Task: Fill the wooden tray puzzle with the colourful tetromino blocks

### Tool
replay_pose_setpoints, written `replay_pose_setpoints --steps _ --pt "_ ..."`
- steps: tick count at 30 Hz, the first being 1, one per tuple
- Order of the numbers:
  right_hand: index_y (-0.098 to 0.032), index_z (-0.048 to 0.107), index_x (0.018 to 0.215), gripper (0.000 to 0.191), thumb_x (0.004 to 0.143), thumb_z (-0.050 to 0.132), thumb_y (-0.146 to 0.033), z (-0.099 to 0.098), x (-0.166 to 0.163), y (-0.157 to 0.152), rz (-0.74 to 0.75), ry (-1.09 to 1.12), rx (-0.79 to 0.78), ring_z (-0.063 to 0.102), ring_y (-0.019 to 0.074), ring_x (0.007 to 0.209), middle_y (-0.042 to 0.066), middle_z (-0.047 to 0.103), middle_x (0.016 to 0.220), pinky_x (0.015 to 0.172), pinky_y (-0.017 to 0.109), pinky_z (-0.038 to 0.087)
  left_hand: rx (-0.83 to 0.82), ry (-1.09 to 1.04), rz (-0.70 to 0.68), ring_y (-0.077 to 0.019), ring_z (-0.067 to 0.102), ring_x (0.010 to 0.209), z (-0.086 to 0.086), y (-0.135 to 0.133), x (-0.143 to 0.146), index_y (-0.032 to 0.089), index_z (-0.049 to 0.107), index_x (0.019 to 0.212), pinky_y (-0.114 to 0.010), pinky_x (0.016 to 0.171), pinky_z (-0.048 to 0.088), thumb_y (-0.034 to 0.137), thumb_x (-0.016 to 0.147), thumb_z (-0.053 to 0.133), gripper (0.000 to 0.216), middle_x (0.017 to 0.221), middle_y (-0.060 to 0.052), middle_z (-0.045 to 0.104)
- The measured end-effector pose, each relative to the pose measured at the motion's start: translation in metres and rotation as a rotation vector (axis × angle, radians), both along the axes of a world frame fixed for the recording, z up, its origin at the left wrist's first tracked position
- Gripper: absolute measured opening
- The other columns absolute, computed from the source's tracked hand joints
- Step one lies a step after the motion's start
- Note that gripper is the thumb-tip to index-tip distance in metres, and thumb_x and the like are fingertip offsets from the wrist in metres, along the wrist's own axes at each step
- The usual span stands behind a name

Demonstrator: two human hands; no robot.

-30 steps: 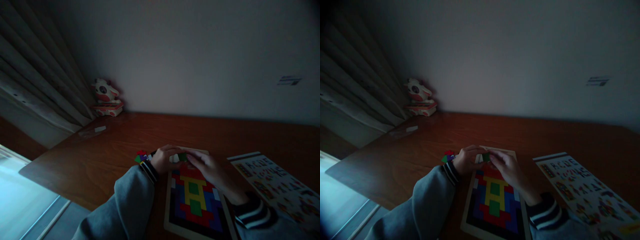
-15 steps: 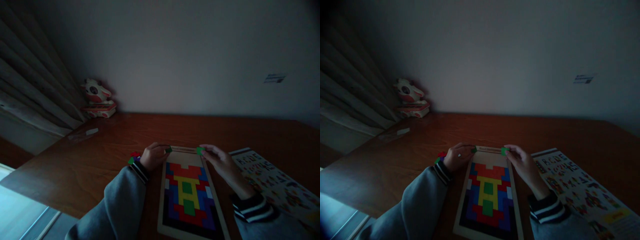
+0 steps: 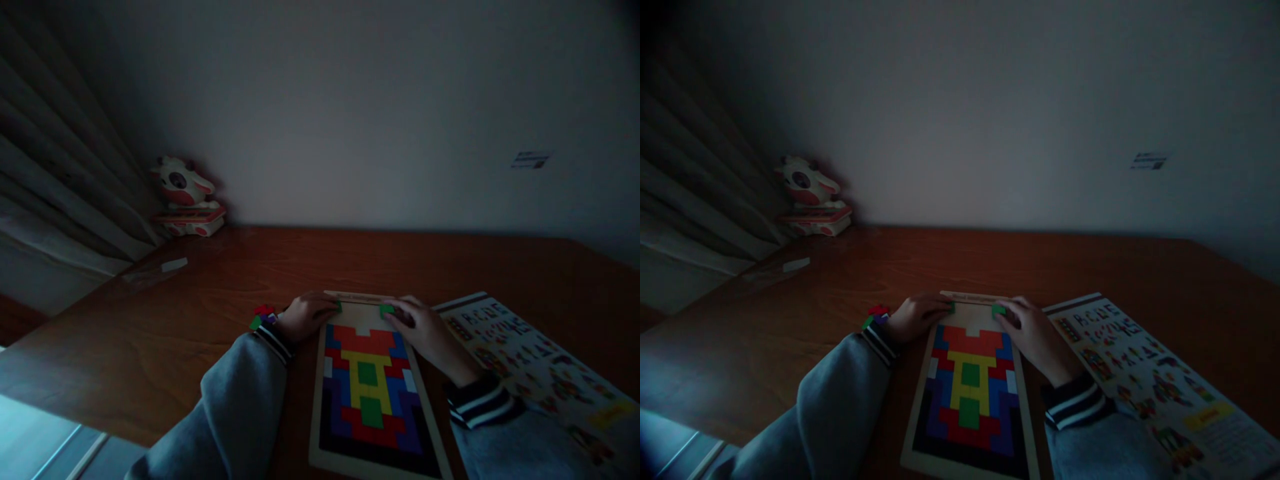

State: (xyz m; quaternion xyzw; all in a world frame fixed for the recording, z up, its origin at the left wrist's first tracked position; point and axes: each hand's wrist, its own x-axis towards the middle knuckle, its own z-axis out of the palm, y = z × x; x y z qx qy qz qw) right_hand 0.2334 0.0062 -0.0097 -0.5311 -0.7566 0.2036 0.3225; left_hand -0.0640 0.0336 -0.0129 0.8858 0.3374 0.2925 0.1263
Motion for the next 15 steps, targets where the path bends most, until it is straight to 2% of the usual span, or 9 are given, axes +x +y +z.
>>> replay_pose_setpoints --steps 4,8,15 --pt "-0.027 0.072 0.11 0.031 0.093 0.052 -0.042 -0.007 0.003 0.002 -0.017 -0.048 0.05 0.064 0.0225 0.091 0.008 0.061 0.101 0.08 0.038 0.054 0.011 0.036 -0.029 -0.0187 0.065 0.115 0.0 -0.001 0.001 0.02 0.071 0.112 -0.036 0.103 0.052 0.024 0.099 0.049 0.026 0.121 -0.007 0.071" --pt "-0.026 0.066 0.122 0.036 0.093 0.052 -0.042 -0.013 0.005 0.004 -0.055 -0.062 0.056 0.063 0.0217 0.084 0.007 0.06 0.097 0.077 0.038 0.054 0.051 0.104 0.037 -0.0222 0.059 0.124 0.002 -0.007 0.001 0.022 0.07 0.117 -0.042 0.108 0.048 0.027 0.099 0.049 0.028 0.134 -0.008 0.063" --pt "-0.022 0.07 0.107 0.032 0.092 0.052 -0.044 -0.018 0.003 0.008 -0.133 0.013 0.066 0.064 0.0209 0.082 0.009 0.063 0.099 0.077 0.037 0.054 0.06 0.175 0.071 -0.0256 0.061 0.121 0.002 -0.012 0.0 0.021 0.069 0.118 -0.043 0.106 0.049 0.03 0.1 0.046 0.031 0.135 -0.011 0.061"
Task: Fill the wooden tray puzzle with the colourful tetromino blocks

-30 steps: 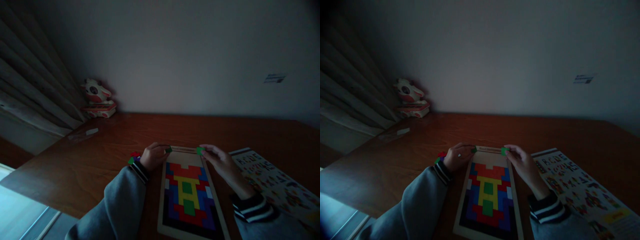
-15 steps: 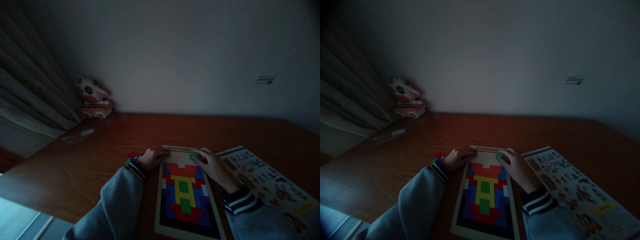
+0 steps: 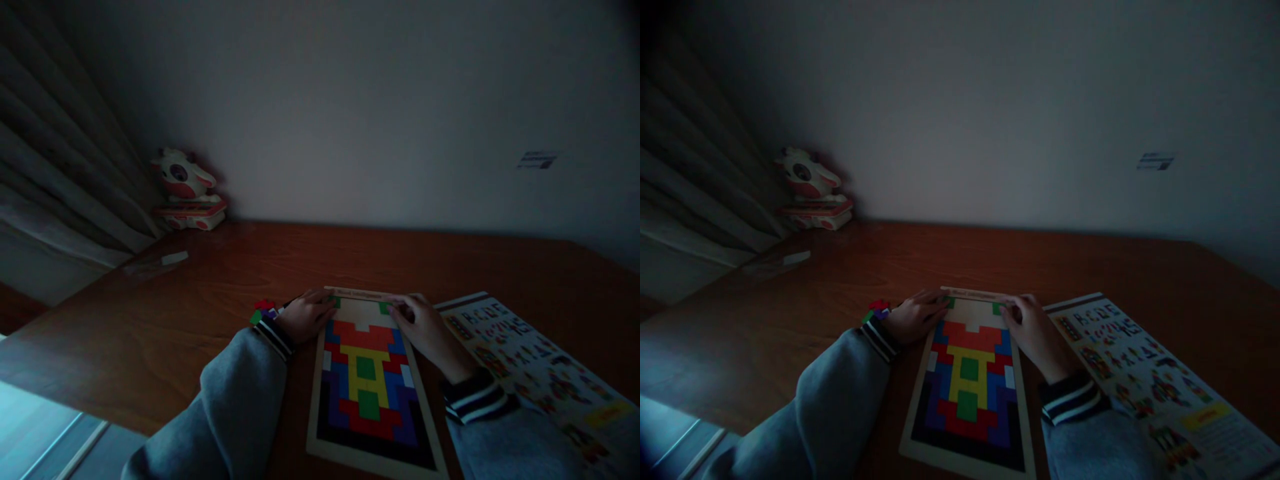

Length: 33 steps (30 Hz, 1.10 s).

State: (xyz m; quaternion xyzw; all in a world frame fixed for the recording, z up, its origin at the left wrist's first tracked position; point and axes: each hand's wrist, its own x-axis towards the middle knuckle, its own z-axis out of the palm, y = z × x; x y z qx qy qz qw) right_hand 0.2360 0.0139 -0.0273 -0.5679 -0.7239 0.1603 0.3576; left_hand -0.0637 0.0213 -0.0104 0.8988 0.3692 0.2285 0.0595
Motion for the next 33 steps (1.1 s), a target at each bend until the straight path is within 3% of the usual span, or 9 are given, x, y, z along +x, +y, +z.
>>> replay_pose_setpoints --steps 7,13,17,20,26,33 --pt "-0.021 0.07 0.098 0.032 0.093 0.05 -0.045 0.0 -0.001 0.0 -0.027 0.038 0.003 0.066 0.0229 0.088 0.011 0.067 0.099 0.081 0.038 0.053 0.014 0.065 0.05 -0.0241 0.061 0.119 -0.002 0.0 0.003 0.021 0.066 0.122 -0.041 0.105 0.05 0.028 0.101 0.045 0.031 0.135 -0.009 0.06" --pt "-0.02 0.068 0.099 0.033 0.092 0.051 -0.048 0.0 0.001 -0.001 -0.044 0.078 0.042 0.065 0.0226 0.087 0.01 0.068 0.096 0.08 0.038 0.052 0.15 -0.162 0.063 -0.0239 0.061 0.119 0.015 -0.003 -0.001 0.018 0.068 0.116 -0.039 0.102 0.051 0.023 0.099 0.044 0.03 0.129 -0.013 0.063" --pt "-0.021 0.068 0.102 0.039 0.093 0.049 -0.054 0.0 0.005 -0.005 -0.053 0.135 0.094 0.065 0.0237 0.093 0.01 0.069 0.101 0.084 0.039 0.051 0.386 -0.306 0.193 -0.0215 0.066 0.103 0.026 -0.011 -0.035 0.02 0.068 0.113 -0.038 0.093 0.053 0.02 0.095 0.051 0.025 0.116 -0.011 0.069" --pt "-0.02 0.068 0.1 0.042 0.091 0.049 -0.057 0.001 0.01 -0.006 -0.095 0.157 0.14 0.065 0.025 0.095 0.011 0.069 0.101 0.084 0.04 0.051 0.442 -0.255 0.258 -0.0196 0.068 0.089 0.026 -0.022 -0.075 0.02 0.069 0.11 -0.035 0.085 0.055 0.022 0.094 0.053 0.022 0.102 -0.009 0.073" --pt "-0.02 0.068 0.102 0.041 0.091 0.05 -0.055 0.0 0.018 -0.007 -0.135 0.132 0.189 0.065 0.0246 0.091 0.011 0.069 0.101 0.077 0.037 0.051 0.28 0.017 0.23 -0.0212 0.068 0.095 0.009 -0.038 -0.137 0.022 0.071 0.104 -0.036 0.087 0.054 0.029 0.094 0.054 0.021 0.103 -0.007 0.074" --pt "-0.02 0.068 0.104 0.04 0.091 0.05 -0.054 -0.003 0.022 -0.007 -0.134 0.114 0.194 0.065 0.0236 0.087 0.011 0.069 0.1 0.072 0.035 0.051 0.158 0.095 0.232 -0.0222 0.064 0.103 0.007 -0.051 -0.147 0.021 0.07 0.115 -0.039 0.092 0.051 0.026 0.095 0.048 0.03 0.114 -0.009 0.07"
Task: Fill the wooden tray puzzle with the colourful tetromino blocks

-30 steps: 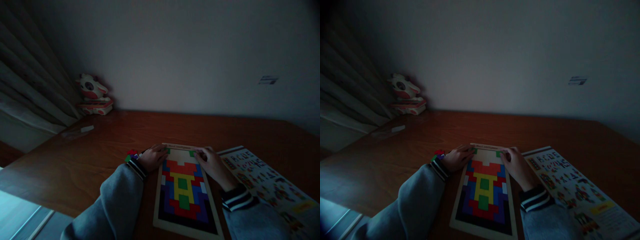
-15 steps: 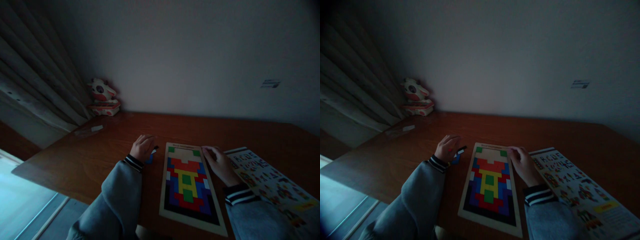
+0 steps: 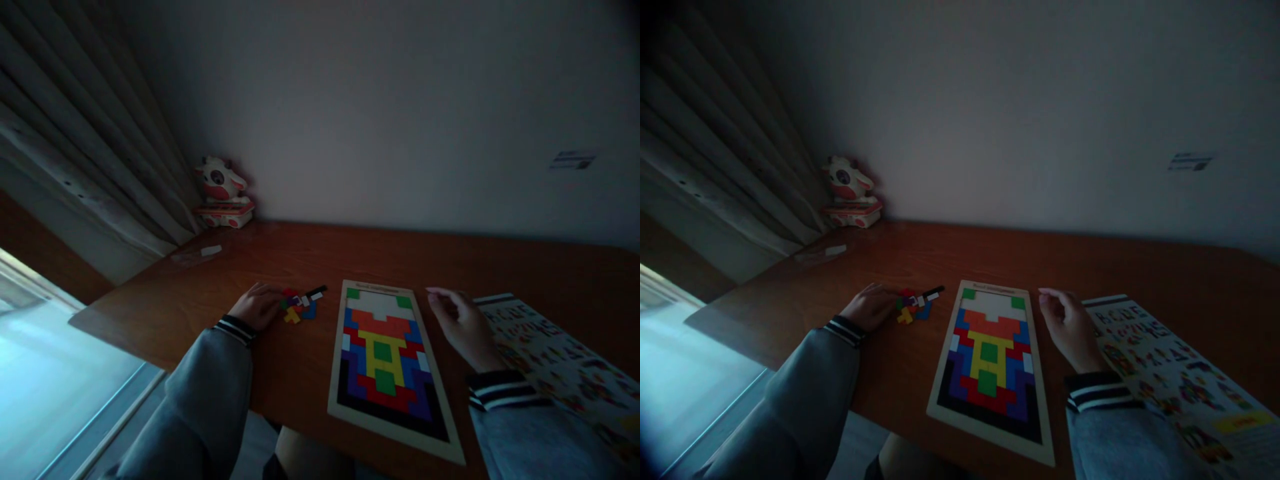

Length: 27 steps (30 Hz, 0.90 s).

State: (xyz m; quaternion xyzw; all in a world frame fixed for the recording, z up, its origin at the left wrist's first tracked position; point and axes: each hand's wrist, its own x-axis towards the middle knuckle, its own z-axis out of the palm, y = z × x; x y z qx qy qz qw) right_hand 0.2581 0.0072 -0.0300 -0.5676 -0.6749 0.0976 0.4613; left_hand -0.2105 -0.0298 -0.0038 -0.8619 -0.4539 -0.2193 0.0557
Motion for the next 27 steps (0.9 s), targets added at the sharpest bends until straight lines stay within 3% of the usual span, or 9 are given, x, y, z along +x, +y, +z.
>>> replay_pose_setpoints --steps 4,10,13,17,22,27 --pt "-0.02 0.067 0.105 0.04 0.091 0.05 -0.053 0.0 0.001 -0.001 0.007 -0.006 0.022 0.064 0.0228 0.084 0.01 0.069 0.097 0.072 0.035 0.051 0.021 0.052 0.003 -0.0227 0.062 0.105 -0.003 -0.01 -0.006 0.026 0.07 0.118 -0.042 0.095 0.049 0.033 0.097 0.051 0.03 0.119 -0.008 0.069" --pt "-0.02 0.067 0.107 0.038 0.092 0.05 -0.051 -0.001 0.0 -0.001 0.018 -0.008 0.021 0.063 0.0215 0.079 0.01 0.067 0.096 0.068 0.035 0.05 0.048 0.056 -0.069 -0.0193 0.067 0.096 -0.013 -0.016 -0.021 0.027 0.072 0.116 -0.036 0.086 0.053 0.038 0.101 0.048 0.03 0.115 -0.007 0.072" --pt "-0.02 0.066 0.108 0.036 0.093 0.051 -0.049 -0.001 -0.001 -0.002 0.027 -0.004 0.03 0.062 0.0212 0.078 0.009 0.067 0.095 0.067 0.035 0.05 -0.015 0.033 -0.082 -0.019 0.068 0.099 -0.012 -0.012 -0.021 0.028 0.068 0.122 -0.035 0.09 0.053 0.04 0.102 0.047 0.032 0.117 -0.005 0.072" --pt "-0.02 0.066 0.107 0.034 0.093 0.051 -0.047 0.0 -0.002 -0.003 0.051 -0.016 0.056 0.063 0.0218 0.083 0.009 0.067 0.095 0.071 0.035 0.051 -0.157 0.007 0.017 -0.0195 0.068 0.095 -0.005 -0.01 -0.017 0.032 0.058 0.135 -0.032 0.087 0.054 0.05 0.096 0.055 0.043 0.111 -0.003 0.072" --pt "-0.02 0.065 0.108 0.034 0.093 0.051 -0.047 0.002 -0.003 -0.003 0.042 0.003 0.039 0.063 0.0207 0.08 0.009 0.067 0.097 0.068 0.034 0.05 -0.254 -0.093 0.017 -0.0202 0.07 0.096 0.004 -0.017 -0.017 0.031 0.064 0.128 -0.031 0.088 0.056 0.051 0.09 0.062 0.042 0.111 -0.002 0.073" --pt "-0.021 0.066 0.108 0.035 0.094 0.051 -0.049 0.006 -0.013 -0.009 0.077 0.024 -0.017 0.066 0.0216 0.082 0.01 0.069 0.098 0.066 0.033 0.052 -0.106 -0.305 0.038 -0.0194 0.072 0.09 0.013 -0.009 0.007 0.024 0.074 0.106 -0.031 0.083 0.06 0.049 0.085 0.07 0.032 0.104 -0.005 0.075"
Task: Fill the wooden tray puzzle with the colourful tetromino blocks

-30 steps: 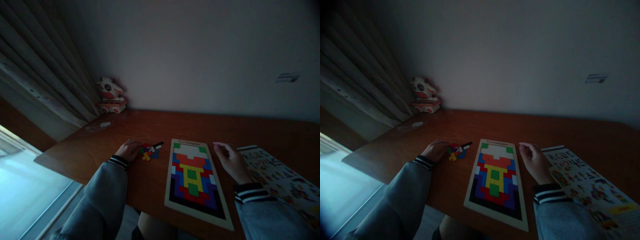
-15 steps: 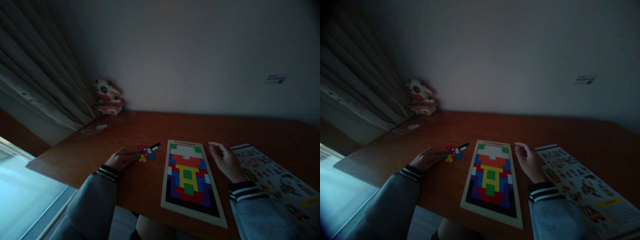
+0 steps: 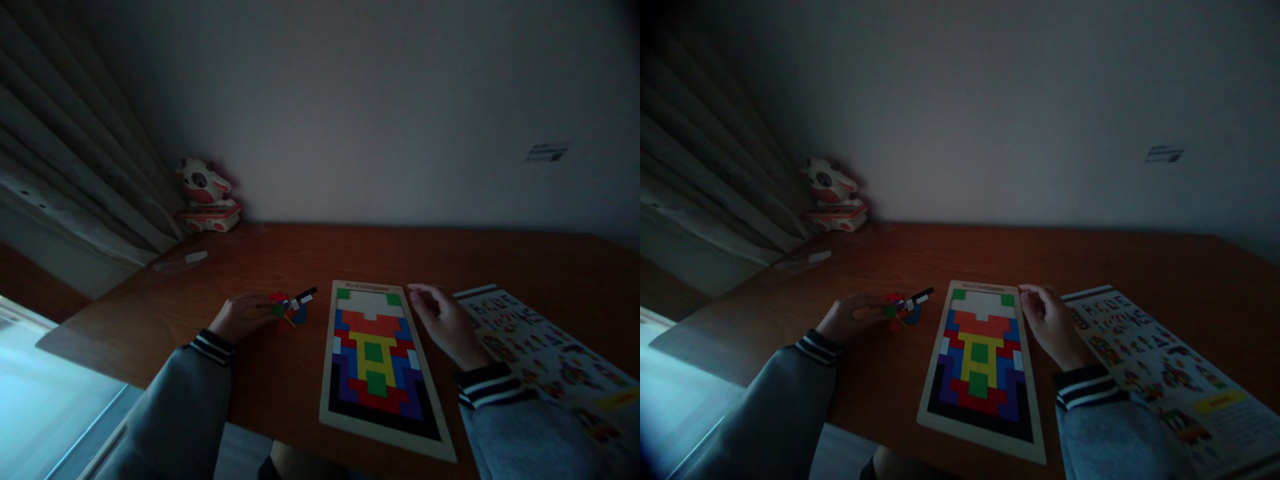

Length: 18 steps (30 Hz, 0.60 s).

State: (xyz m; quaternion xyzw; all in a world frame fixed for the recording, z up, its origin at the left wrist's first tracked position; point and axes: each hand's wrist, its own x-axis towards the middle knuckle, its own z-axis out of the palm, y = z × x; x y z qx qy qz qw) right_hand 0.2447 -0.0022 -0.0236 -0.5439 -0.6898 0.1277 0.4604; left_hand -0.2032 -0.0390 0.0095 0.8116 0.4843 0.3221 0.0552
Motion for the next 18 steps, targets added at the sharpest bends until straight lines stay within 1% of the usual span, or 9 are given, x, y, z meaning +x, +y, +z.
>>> replay_pose_setpoints --steps 2,3,6,8,10,12,14,16,18 --pt "-0.022 0.065 0.11 0.035 0.094 0.05 -0.049 0.006 -0.008 -0.005 0.072 0.024 -0.083 0.068 0.0218 0.085 0.009 0.072 0.099 0.068 0.033 0.054 0.057 -0.054 -0.059 -0.0191 0.072 0.091 0.006 0.009 0.028 0.023 0.074 0.102 -0.03 0.082 0.06 0.046 0.084 0.072 0.029 0.103 -0.006 0.074" --pt "-0.023 0.065 0.111 0.034 0.095 0.05 -0.049 0.01 -0.014 -0.007 0.118 0.032 -0.131 0.069 0.0219 0.086 0.008 0.073 0.099 0.07 0.033 0.055 0.093 -0.068 -0.114 -0.0187 0.072 0.089 0.01 0.014 0.046 0.022 0.075 0.099 -0.029 0.081 0.06 0.046 0.084 0.073 0.028 0.1 -0.006 0.074" --pt "-0.028 0.068 0.111 0.032 0.093 0.054 -0.051 0.027 -0.033 -0.012 0.234 0.032 -0.242 0.072 0.0228 0.086 0.005 0.075 0.099 0.072 0.035 0.058 0.151 -0.1 -0.26 -0.0165 0.071 0.087 0.02 0.029 0.102 0.02 0.074 0.099 -0.028 0.08 0.06 0.042 0.088 0.07 0.025 0.1 -0.007 0.073" --pt "-0.03 0.069 0.112 0.032 0.092 0.055 -0.05 0.038 -0.046 -0.011 0.337 0.096 -0.309 0.073 0.0231 0.085 0.005 0.076 0.1 0.073 0.036 0.059 0.173 -0.133 -0.318 -0.016 0.071 0.088 0.022 0.037 0.134 0.019 0.073 0.097 -0.028 0.082 0.06 0.042 0.089 0.069 0.025 0.099 -0.007 0.072" --pt "-0.029 0.07 0.111 0.031 0.092 0.055 -0.049 0.044 -0.057 -0.007 0.423 0.198 -0.34 0.073 0.0226 0.087 0.005 0.076 0.101 0.078 0.037 0.06 0.164 -0.151 -0.356 -0.0161 0.07 0.09 0.019 0.044 0.157 0.019 0.073 0.098 -0.028 0.083 0.059 0.041 0.091 0.066 0.024 0.1 -0.007 0.071" --pt "-0.027 0.069 0.11 0.03 0.091 0.057 -0.047 0.044 -0.063 -0.002 0.489 0.269 -0.36 0.073 0.0225 0.093 0.006 0.075 0.106 0.082 0.038 0.059 0.17 -0.182 -0.399 -0.016 0.07 0.09 0.013 0.049 0.168 0.018 0.073 0.098 -0.028 0.083 0.059 0.04 0.091 0.066 0.024 0.1 -0.007 0.071" --pt "-0.026 0.069 0.109 0.028 0.09 0.059 -0.045 0.038 -0.063 0.003 0.501 0.284 -0.358 0.072 0.0229 0.098 0.006 0.075 0.11 0.085 0.04 0.059 0.159 -0.173 -0.405 -0.0168 0.07 0.093 0.005 0.052 0.172 0.018 0.072 0.101 -0.029 0.085 0.058 0.039 0.091 0.066 0.024 0.103 -0.008 0.071" --pt "-0.027 0.069 0.108 0.026 0.09 0.06 -0.042 0.031 -0.059 0.006 0.45 0.253 -0.331 0.072 0.0232 0.099 0.007 0.075 0.109 0.087 0.041 0.058 0.13 -0.105 -0.391 -0.0187 0.068 0.1 -0.002 0.054 0.17 0.019 0.071 0.107 -0.032 0.09 0.056 0.038 0.093 0.064 0.025 0.11 -0.009 0.07" --pt "-0.027 0.068 0.106 0.023 0.089 0.06 -0.04 0.024 -0.055 0.006 0.383 0.204 -0.303 0.073 0.0234 0.096 0.006 0.076 0.104 0.083 0.04 0.059 0.105 -0.017 -0.379 -0.0206 0.066 0.105 -0.009 0.055 0.166 0.02 0.071 0.109 -0.036 0.094 0.055 0.036 0.094 0.062 0.023 0.115 -0.009 0.069"
